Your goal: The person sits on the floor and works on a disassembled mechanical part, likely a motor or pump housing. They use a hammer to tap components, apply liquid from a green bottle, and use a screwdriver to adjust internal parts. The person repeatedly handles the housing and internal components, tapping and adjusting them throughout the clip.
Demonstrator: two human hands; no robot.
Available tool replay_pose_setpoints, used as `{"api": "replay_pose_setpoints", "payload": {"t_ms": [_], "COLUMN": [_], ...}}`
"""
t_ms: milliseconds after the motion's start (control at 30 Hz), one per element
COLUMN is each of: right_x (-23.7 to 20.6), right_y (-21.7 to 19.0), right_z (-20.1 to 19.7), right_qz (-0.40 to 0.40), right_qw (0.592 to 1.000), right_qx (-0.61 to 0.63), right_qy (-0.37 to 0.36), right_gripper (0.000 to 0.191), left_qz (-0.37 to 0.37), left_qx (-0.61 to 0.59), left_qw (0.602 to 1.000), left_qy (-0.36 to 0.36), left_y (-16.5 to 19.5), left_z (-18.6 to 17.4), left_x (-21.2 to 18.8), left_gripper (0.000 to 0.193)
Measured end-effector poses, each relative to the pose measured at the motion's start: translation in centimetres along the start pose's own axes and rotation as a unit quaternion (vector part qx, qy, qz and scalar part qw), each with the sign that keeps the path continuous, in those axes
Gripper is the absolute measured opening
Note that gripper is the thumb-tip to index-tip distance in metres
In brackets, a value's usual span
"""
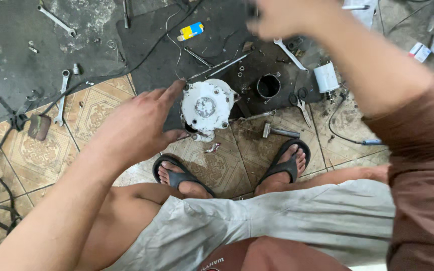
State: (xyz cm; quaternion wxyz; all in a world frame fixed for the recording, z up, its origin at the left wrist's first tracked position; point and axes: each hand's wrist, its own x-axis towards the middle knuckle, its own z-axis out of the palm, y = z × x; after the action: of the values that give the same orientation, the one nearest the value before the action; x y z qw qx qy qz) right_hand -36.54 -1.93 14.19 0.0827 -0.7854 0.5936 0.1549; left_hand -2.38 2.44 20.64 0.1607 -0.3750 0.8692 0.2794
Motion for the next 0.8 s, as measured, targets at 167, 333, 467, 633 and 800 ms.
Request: {"api": "replay_pose_setpoints", "payload": {"t_ms": [167, 333, 467, 633, 800], "right_x": [2.7, 3.1, 3.9, 4.2, 4.2], "right_y": [-3.9, -5.6, -6.8, -7.6, -7.5], "right_z": [16.0, 23.9, 24.8, 25.2, 24.8], "right_qz": [-0.019, -0.085, -0.093, -0.081, -0.061], "right_qw": [0.994, 0.995, 0.989, 0.99, 0.994], "right_qx": [0.041, -0.015, -0.041, -0.046, -0.006], "right_qy": [-0.104, -0.056, -0.108, -0.11, -0.09], "right_gripper": [0.02, 0.011, 0.012, 0.013, 0.012], "left_qz": [0.015, 0.0, -0.019, -0.014, -0.003], "left_qx": [0.041, 0.023, 0.063, 0.053, 0.054], "left_qw": [0.999, 0.999, 0.997, 0.998, 0.998], "left_qy": [0.021, -0.024, -0.048, -0.04, -0.023], "left_y": [-0.1, -0.9, -1.5, -1.8, -2.1], "left_z": [0.3, 1.3, 1.5, 1.9, 2.2], "left_x": [-0.2, -0.2, -0.1, -0.4, -1.1], "left_gripper": [0.085, 0.078, 0.077, 0.072, 0.061]}}
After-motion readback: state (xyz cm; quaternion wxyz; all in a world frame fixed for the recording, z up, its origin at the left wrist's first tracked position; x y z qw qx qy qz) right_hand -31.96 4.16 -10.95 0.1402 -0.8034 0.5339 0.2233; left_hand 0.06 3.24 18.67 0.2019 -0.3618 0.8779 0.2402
